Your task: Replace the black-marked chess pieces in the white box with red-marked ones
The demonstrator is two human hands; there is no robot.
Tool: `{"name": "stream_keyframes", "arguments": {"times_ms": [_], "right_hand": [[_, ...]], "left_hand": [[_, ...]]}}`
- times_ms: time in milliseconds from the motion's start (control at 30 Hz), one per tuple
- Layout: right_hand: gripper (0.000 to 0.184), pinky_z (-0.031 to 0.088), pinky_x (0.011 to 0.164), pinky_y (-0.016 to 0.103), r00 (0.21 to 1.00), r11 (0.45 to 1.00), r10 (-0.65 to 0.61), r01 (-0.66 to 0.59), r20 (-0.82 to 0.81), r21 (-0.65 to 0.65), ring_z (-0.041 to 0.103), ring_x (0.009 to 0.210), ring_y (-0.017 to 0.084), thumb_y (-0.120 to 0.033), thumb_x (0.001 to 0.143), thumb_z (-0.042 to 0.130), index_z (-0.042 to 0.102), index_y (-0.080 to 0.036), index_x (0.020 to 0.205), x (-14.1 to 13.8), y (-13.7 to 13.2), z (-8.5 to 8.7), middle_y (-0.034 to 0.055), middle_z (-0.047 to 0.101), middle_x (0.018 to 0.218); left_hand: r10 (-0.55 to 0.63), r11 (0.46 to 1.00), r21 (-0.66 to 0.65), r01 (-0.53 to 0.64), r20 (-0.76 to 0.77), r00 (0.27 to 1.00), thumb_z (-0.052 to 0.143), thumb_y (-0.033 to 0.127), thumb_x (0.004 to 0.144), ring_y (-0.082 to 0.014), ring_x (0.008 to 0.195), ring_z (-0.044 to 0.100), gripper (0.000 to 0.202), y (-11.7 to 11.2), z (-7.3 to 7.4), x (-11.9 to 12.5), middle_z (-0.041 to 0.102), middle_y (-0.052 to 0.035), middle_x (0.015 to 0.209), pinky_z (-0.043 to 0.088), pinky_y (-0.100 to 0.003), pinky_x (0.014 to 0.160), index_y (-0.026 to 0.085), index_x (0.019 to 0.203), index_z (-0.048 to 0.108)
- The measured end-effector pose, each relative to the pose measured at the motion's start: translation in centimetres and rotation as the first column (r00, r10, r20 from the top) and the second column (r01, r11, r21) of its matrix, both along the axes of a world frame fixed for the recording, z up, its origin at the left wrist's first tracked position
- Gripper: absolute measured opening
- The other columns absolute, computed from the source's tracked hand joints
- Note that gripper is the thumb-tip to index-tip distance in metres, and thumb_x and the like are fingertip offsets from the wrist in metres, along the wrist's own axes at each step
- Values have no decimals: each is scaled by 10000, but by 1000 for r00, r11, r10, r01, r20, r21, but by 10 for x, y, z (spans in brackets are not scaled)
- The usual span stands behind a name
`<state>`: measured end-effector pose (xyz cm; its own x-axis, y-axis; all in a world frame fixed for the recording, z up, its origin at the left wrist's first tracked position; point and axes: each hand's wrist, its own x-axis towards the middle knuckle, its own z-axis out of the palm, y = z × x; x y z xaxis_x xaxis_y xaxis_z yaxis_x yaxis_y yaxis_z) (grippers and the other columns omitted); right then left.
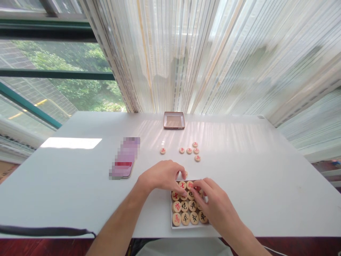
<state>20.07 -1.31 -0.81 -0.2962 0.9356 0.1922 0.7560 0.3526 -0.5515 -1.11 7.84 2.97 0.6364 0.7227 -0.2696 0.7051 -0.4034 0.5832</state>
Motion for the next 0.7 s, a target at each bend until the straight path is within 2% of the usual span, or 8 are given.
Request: {"name": "stream_keyframes", "arguments": {"times_ms": [133,200,333,433,533,600,700], "right_hand": [[145,506,618,307,999,1000,3,-2,-36,20,639,751,202,-269,1019,529,655,-241,953,1,1,2,37,638,830],[141,502,605,298,998,1000,-5,6,-59,21,636,760,201,-272,1018,532,649,-243,943,4,3,5,39,646,839],[145,488,575,291,995,999,-25,27,-100,16,604,725,190,-293,1012,546,641,-244,913,15,20,15,28,647,819],[144,475,561,292,992,998,-34,41,-123,56,609,735,189,-300,1004,560,654,-240,914,27,48,21,27,654,817],[107,488,621,313,990,995,5,9,-138,103,640,781,194,-297,995,588,671,-242,955,38,84,21,27,682,869],[91,497,631,321,985,992,36,-15,-168,127,658,821,205,-304,983,611,677,-243,988,42,108,16,34,693,911],[110,530,692,347,971,987,56,-18,-232,162,672,870,220,-312,972,624,682,-242,1034,45,133,2,51,693,977]], "left_hand": [[15,1000,-15,-14,46,999,819,572,639,-157,630,594,451,1,3,-4,639,35,705,358,-250,556,263,964,768],[43,999,3,-43,94,995,764,567,730,-147,610,576,371,2,4,-6,617,36,676,351,-249,546,256,932,769],[207,963,134,-235,193,959,560,445,947,-143,598,562,268,9,1,-14,595,35,630,378,-256,586,247,916,738],[326,895,233,-380,240,914,499,385,992,-156,632,585,248,18,-4,-22,643,28,677,398,-268,610,261,990,713],[392,822,319,-472,285,875,498,355,997,-170,708,624,216,27,-11,-30,707,9,820,444,-288,660,263,1020,693],[392,789,365,-494,320,863,517,316,983,-183,784,643,181,32,-17,-34,720,-12,941,485,-308,717,253,1043,676],[314,782,429,-452,356,880,568,259,943,-227,1022,640,180,34,-24,-38,695,-50,1116,518,-367,901,242,1102,649]]}}
